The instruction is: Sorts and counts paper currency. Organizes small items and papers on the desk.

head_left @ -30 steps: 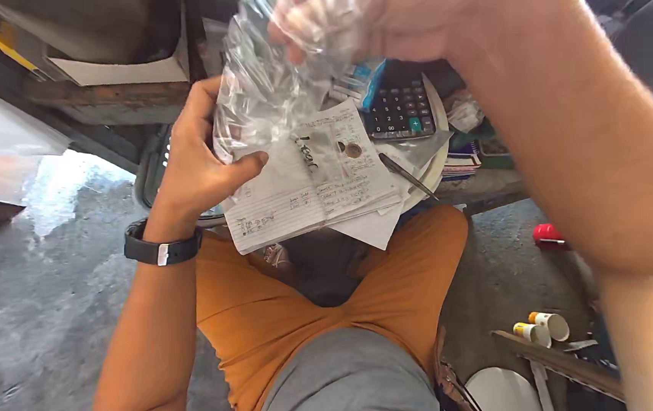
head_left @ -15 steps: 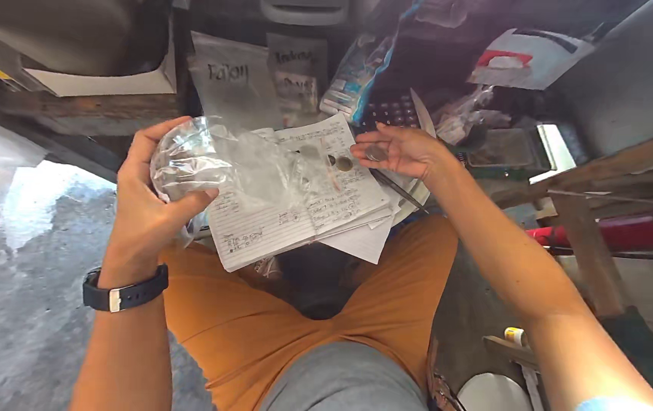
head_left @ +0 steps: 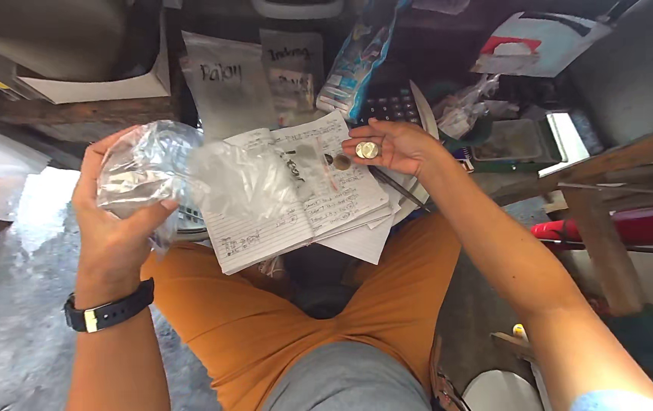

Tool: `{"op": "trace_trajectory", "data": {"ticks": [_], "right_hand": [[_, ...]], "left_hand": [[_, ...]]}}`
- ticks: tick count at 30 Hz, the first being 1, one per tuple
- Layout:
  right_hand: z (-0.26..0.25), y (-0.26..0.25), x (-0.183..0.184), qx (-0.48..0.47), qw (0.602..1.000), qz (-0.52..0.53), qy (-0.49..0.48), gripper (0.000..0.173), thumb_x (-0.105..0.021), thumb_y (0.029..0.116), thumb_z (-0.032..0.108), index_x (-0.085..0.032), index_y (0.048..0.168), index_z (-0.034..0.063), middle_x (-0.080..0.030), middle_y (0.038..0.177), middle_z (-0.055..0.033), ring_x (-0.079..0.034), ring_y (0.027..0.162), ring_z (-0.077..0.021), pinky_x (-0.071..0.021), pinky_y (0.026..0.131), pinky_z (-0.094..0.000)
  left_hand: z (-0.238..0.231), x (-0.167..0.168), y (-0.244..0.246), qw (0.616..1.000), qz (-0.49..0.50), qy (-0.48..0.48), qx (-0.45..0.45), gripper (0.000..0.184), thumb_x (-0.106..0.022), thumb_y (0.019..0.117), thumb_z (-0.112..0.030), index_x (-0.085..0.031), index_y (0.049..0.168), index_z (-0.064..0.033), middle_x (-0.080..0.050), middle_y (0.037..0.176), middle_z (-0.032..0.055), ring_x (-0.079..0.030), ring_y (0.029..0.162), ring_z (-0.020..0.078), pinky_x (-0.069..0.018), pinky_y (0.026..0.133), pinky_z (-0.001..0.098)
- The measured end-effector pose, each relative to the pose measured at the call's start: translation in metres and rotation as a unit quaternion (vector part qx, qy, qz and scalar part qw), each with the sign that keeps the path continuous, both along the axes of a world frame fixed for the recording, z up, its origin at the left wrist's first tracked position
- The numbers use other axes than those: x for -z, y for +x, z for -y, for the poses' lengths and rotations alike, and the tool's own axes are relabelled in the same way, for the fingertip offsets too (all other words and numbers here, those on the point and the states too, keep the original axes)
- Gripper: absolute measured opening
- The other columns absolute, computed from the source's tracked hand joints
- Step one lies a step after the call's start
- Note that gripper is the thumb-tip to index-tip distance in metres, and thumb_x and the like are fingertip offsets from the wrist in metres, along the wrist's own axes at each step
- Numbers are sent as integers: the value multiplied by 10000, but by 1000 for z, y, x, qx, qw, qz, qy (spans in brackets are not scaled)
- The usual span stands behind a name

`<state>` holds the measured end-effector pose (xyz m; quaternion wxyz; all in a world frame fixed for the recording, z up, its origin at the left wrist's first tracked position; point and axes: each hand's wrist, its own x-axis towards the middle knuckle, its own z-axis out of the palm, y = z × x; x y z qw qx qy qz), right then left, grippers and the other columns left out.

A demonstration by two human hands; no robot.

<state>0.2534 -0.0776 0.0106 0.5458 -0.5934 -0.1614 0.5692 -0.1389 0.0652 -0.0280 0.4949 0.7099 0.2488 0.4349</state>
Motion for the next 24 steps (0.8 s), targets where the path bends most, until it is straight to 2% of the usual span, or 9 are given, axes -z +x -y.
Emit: {"op": "trace_trajectory", "data": {"ticks": [2,4,6,7,9,10,14,21,24], "right_hand": [[-1,0,-1,-1,1000,-1,1,474,-286,1142,314,-581,1295,-24,-724,1121,-135,-726,1027,-211,-587,914,-342],[-1,-2,-3,-2,998,65,-17,439,-337,1133,341,-640,1207,32,-717,955,-31,-699,809,-98,-581,746,-251],[-3,-6,1,-22,974,226,-19,329,-457,1106,301,-685,1051,70,-525,728,69,-410,524,4,-360,479,-163],[-2,-6,5,-56,947,316,-2,247,-548,1070,243,-700,1038,51,-558,767,32,-414,561,-13,-360,512,-188],[-3,-3,11,-139,891,433,25,194,-699,974,152,-728,1069,-15,-698,965,-115,-616,820,-147,-525,791,-353],[-5,-4,15,-165,871,463,29,208,-742,938,134,-746,1085,-13,-712,1004,-158,-648,875,-213,-535,850,-429],[-10,-10,20,-214,836,506,-5,325,-801,883,128,-746,1191,41,-727,1079,-177,-680,983,-303,-517,929,-528],[-10,-7,20,-218,823,524,4,331,-862,804,104,-713,1066,-31,-703,1018,-197,-665,963,-329,-511,905,-548],[-2,-8,14,-168,878,448,26,281,-847,815,66,-672,995,-60,-677,911,-150,-636,807,-200,-540,773,-396]], "left_hand": [[1,0,-1,1000,2,5,3,605,-740,820,-184,-500,1376,-188,-673,1155,-112,-680,989,7,-589,825,188],[2,0,0,1000,6,9,6,615,-735,821,-189,-494,1387,-191,-668,1162,-116,-676,989,4,-586,825,184],[4,-5,5,1000,15,16,8,619,-731,807,-187,-499,1380,-202,-664,1163,-130,-672,986,-9,-583,818,171],[6,-9,9,1000,19,18,13,626,-734,807,-184,-500,1388,-203,-660,1179,-131,-669,1003,-8,-580,833,170],[9,-16,16,999,19,18,22,659,-748,798,-179,-495,1406,-188,-650,1232,-112,-659,1063,13,-572,886,187],[11,-20,18,999,12,20,31,698,-744,796,-174,-472,1438,-163,-629,1280,-85,-643,1108,36,-560,924,205],[12,-23,21,999,-4,27,41,734,-735,787,-173,-446,1461,-135,-617,1295,-66,-636,1125,42,-558,930,210],[11,-24,20,999,-8,31,37,744,-767,784,-225,-454,1453,-130,-614,1305,-70,-629,1144,45,-546,960,215],[11,-24,22,999,-8,25,39,739,-768,786,-229,-457,1450,-140,-612,1303,-84,-627,1143,36,-545,956,207]]}}
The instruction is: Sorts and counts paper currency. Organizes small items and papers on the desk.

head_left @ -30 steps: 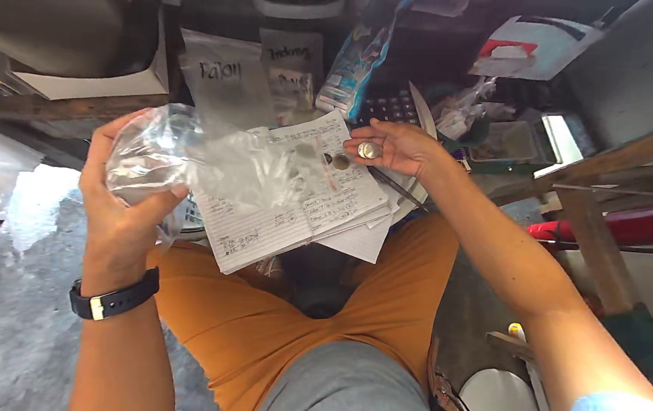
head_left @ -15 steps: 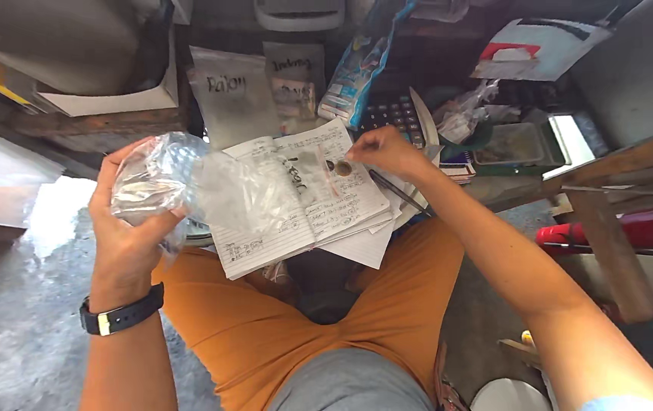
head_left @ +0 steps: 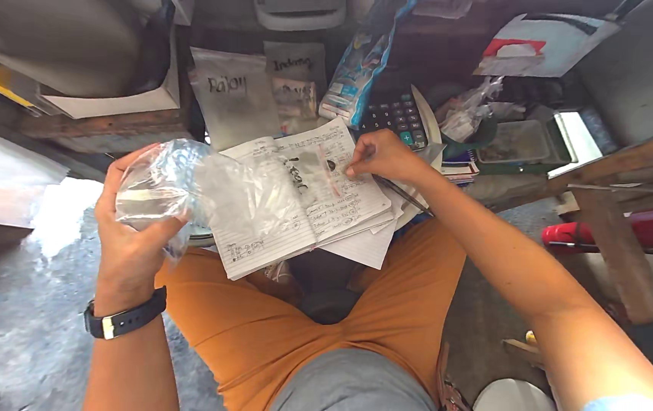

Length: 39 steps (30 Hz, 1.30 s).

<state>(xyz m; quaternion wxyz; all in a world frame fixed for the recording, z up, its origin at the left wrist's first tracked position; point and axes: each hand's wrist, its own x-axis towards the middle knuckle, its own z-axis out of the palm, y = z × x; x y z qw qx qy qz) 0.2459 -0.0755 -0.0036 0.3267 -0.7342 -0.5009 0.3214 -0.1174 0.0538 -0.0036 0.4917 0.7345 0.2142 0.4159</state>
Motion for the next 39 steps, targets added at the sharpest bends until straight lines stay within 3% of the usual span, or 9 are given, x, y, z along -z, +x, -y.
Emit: {"op": "trace_trajectory", "data": {"ticks": [5,11,15,19,22,26,32,35,39], "right_hand": [[12,9,-12,57,947,-316,20,226,-486,1061,59,-608,1250,42,-590,858,39,-407,527,30,-346,459,-117],[13,4,-23,216,832,-510,-12,260,-362,1126,208,-544,1172,28,-676,927,-100,-719,765,-136,-610,685,-220],[14,5,-18,191,825,-532,-15,377,-315,1137,240,-563,1246,-23,-720,1053,-167,-754,928,-210,-621,821,-278],[12,2,-21,205,880,-427,-33,436,-347,1119,422,-607,1023,85,-705,809,-29,-698,678,-96,-579,603,-216],[-1,-8,-16,172,957,-232,-39,434,-356,1118,427,-495,825,139,-429,630,68,-389,479,-15,-351,447,-172],[-17,-23,-9,-54,994,36,-86,485,-513,1081,380,-747,1002,-38,-713,976,-193,-661,910,-312,-501,869,-564],[-46,-56,-39,-137,987,38,-80,423,-381,1132,256,-711,1121,-8,-627,959,-111,-541,819,-167,-448,770,-363],[-61,-34,-46,-133,972,170,-98,304,-556,1060,228,-714,1170,-7,-672,1203,-231,-632,1153,-374,-474,978,-601],[-53,-25,-31,-97,967,206,-116,283,-782,909,238,-763,1116,46,-697,1144,-235,-631,1129,-438,-472,922,-690]], "left_hand": [[0,3,3,1000,-9,-7,-8,747,-766,770,-225,-462,1448,-143,-618,1302,-86,-629,1141,32,-547,948,200],[-1,6,5,1000,11,1,4,756,-775,749,-230,-471,1434,-138,-623,1293,-74,-630,1146,53,-547,956,215],[1,5,5,1000,1,-6,11,744,-785,774,-260,-468,1437,-146,-627,1277,-91,-638,1118,34,-553,931,198],[3,4,3,1000,4,-20,5,737,-786,779,-265,-470,1437,-160,-629,1275,-95,-639,1117,32,-552,934,198],[6,2,5,1000,10,-28,3,725,-800,780,-278,-483,1424,-176,-636,1267,-115,-644,1106,26,-556,934,201],[5,3,7,1000,3,-22,21,779,-810,757,-295,-458,1444,-185,-607,1314,-129,-620,1143,12,-542,960,201],[8,3,3,999,-29,-22,-14,759,-784,759,-308,-465,1439,-195,-607,1289,-150,-616,1116,-15,-539,937,185],[4,8,8,997,-6,-79,1,880,-803,786,-343,-353,1528,-200,-595,1310,-134,-628,1066,-15,-555,891,183],[6,11,28,984,-146,-105,-4,737,-637,863,-197,-370,1548,-146,-608,1311,-19,-629,994,-1,-550,845,217]]}}
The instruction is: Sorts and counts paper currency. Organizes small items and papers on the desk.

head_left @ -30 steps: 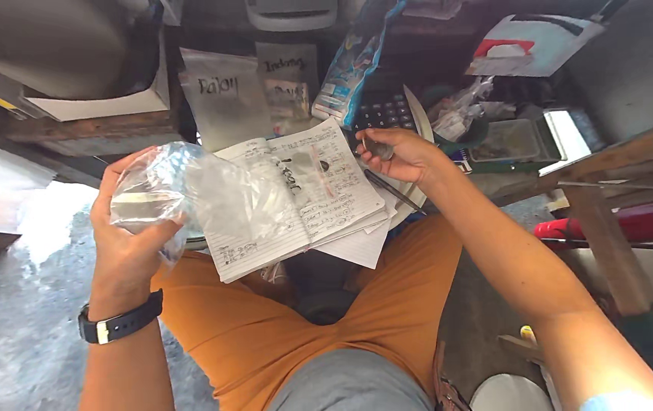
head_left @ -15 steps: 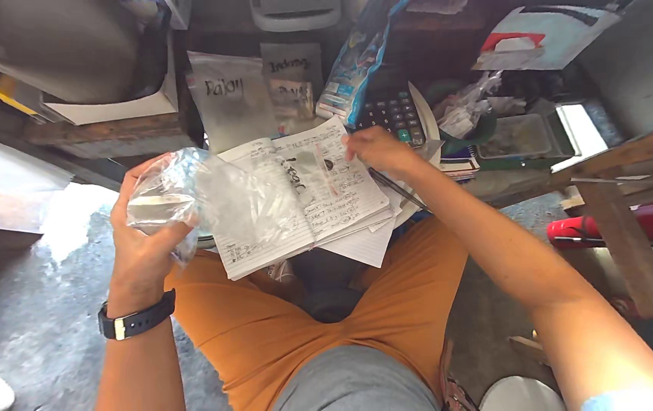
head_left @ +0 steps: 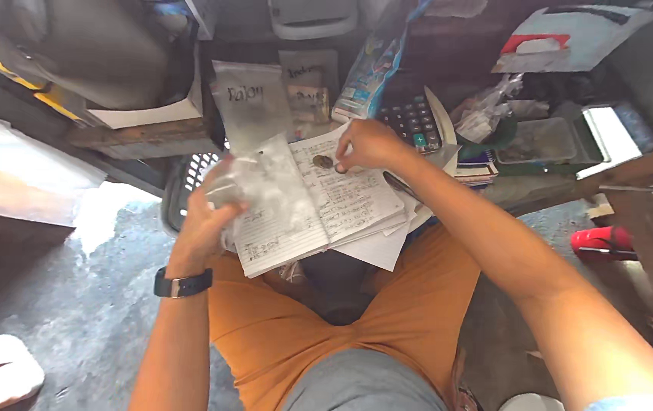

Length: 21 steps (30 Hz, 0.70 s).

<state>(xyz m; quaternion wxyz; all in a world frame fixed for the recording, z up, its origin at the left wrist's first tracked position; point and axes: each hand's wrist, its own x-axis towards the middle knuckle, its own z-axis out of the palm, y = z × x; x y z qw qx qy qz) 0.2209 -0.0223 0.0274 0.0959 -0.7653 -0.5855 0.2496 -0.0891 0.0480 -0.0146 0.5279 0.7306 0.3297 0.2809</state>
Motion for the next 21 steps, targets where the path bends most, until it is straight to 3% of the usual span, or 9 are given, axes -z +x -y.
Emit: {"op": "trace_trajectory", "data": {"ticks": [3,5,6,9,12,14,16,19,21], "right_hand": [[14,-1,20,24,999,-14,25,256,-771,916,242,-781,1118,84,-713,1106,-206,-649,1087,-407,-491,899,-654],[17,5,31,25,997,-47,62,255,-803,883,209,-780,1090,60,-710,1018,-202,-657,966,-378,-507,852,-621],[16,8,35,20,994,-75,76,260,-831,852,168,-770,1063,28,-696,951,-198,-643,874,-352,-514,809,-599],[8,14,41,-6,981,-156,117,226,-845,822,99,-743,994,-7,-621,771,-102,-520,670,-188,-484,684,-423],[-3,10,40,-17,975,-174,135,188,-832,838,96,-746,983,11,-550,706,-30,-444,619,-113,-432,633,-330],[-10,8,42,-22,975,-173,137,205,-833,842,106,-743,1003,17,-537,710,-27,-441,625,-120,-431,639,-336],[-14,9,45,-26,976,-168,136,266,-842,836,128,-738,1059,27,-557,749,-45,-458,641,-135,-443,648,-352],[-17,12,46,-35,980,-164,110,429,-831,861,154,-710,1258,47,-648,1004,-153,-528,748,-189,-488,733,-399],[-17,13,46,-49,981,-162,96,418,-805,891,169,-708,1279,46,-695,1069,-181,-593,801,-213,-513,794,-423]], "left_hand": [[1,-4,13,991,-101,36,84,643,-668,835,-165,-521,1457,-96,-668,1251,46,-654,1005,37,-552,881,262],[-1,-7,19,981,-137,53,127,618,-702,804,-86,-568,1405,-44,-691,1189,93,-664,978,82,-548,866,291],[0,-10,19,977,-146,62,139,609,-711,789,-63,-581,1384,-41,-698,1162,79,-663,963,59,-547,857,259],[3,-14,18,972,-160,73,156,633,-720,757,-33,-591,1376,-46,-710,1128,69,-664,922,45,-542,821,232],[3,-7,10,970,-150,79,174,672,-711,745,-51,-583,1405,-67,-712,1158,75,-676,941,88,-549,825,274],[3,2,3,972,-122,88,181,672,-707,741,-69,-598,1403,-89,-724,1143,63,-688,914,92,-563,796,264],[2,2,7,970,-129,89,186,684,-723,744,-101,-582,1413,-71,-719,1152,46,-676,948,37,-546,837,212],[0,1,10,967,-143,90,188,694,-723,744,-130,-574,1418,-60,-710,1177,52,-662,988,23,-528,877,207],[0,0,10,966,-143,91,193,693,-722,749,-101,-566,1421,-46,-703,1197,79,-665,1010,59,-532,895,244]]}}
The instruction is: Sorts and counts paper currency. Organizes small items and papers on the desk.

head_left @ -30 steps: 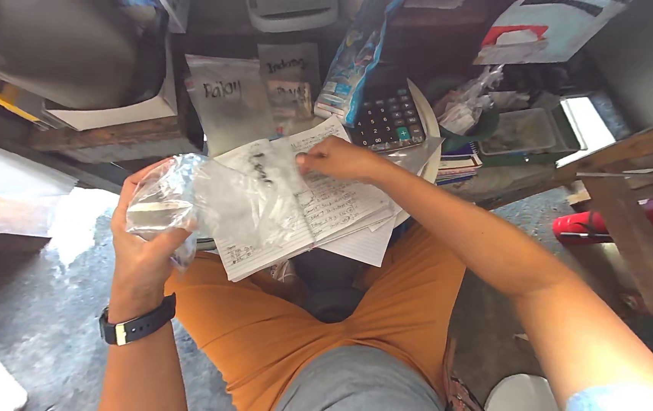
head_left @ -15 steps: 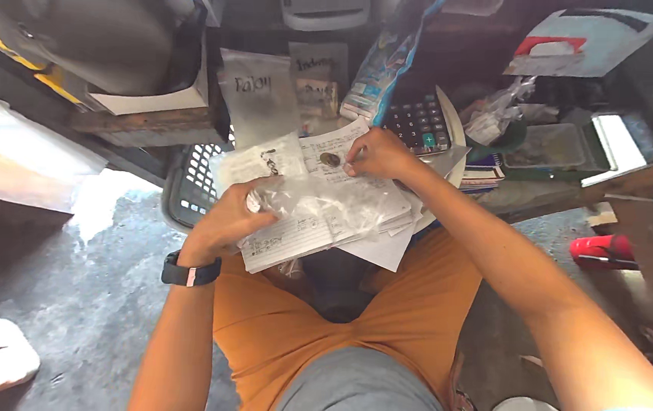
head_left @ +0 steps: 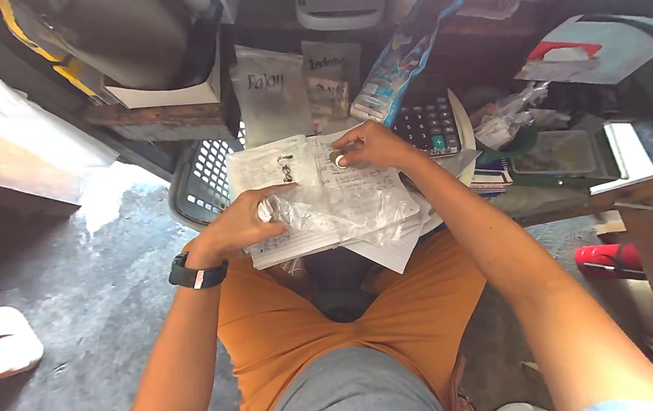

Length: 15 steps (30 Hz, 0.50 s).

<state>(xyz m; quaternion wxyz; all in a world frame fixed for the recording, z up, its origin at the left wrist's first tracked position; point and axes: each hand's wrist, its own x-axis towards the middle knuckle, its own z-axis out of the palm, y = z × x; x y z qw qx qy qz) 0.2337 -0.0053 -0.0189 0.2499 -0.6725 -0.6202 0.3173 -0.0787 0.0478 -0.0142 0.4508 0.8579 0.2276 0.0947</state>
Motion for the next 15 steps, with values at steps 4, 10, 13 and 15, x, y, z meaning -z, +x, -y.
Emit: {"op": "trace_trajectory", "data": {"ticks": [4,10,13,15], "right_hand": [[0,1,0,-11,1000,3,0,345,-809,875,134,-729,1188,14,-664,869,-126,-536,707,-180,-489,714,-398],[12,9,-4,-13,999,-15,-26,277,-811,881,149,-682,1023,-50,-601,750,-77,-511,644,-118,-485,658,-323],[33,12,-6,37,998,-40,13,262,-767,916,136,-672,1050,-67,-610,801,-91,-518,686,-125,-483,687,-331],[49,16,-9,99,980,-165,51,160,-670,974,119,-655,1072,-6,-605,822,2,-506,651,-26,-459,619,-215]], "left_hand": [[1,1,1,1000,0,5,4,708,-725,747,-85,-554,1432,-39,-699,1199,114,-673,1007,116,-540,890,301],[3,-1,19,998,-37,17,37,772,-757,760,-177,-513,1476,-22,-683,1235,196,-666,1127,264,-515,980,475],[5,-5,34,998,-39,27,50,766,-752,777,-180,-508,1486,-27,-678,1241,224,-668,1124,310,-509,971,527],[9,-12,41,1000,5,3,25,732,-748,785,-175,-527,1466,-27,-683,1239,181,-672,1091,224,-528,956,443]]}}
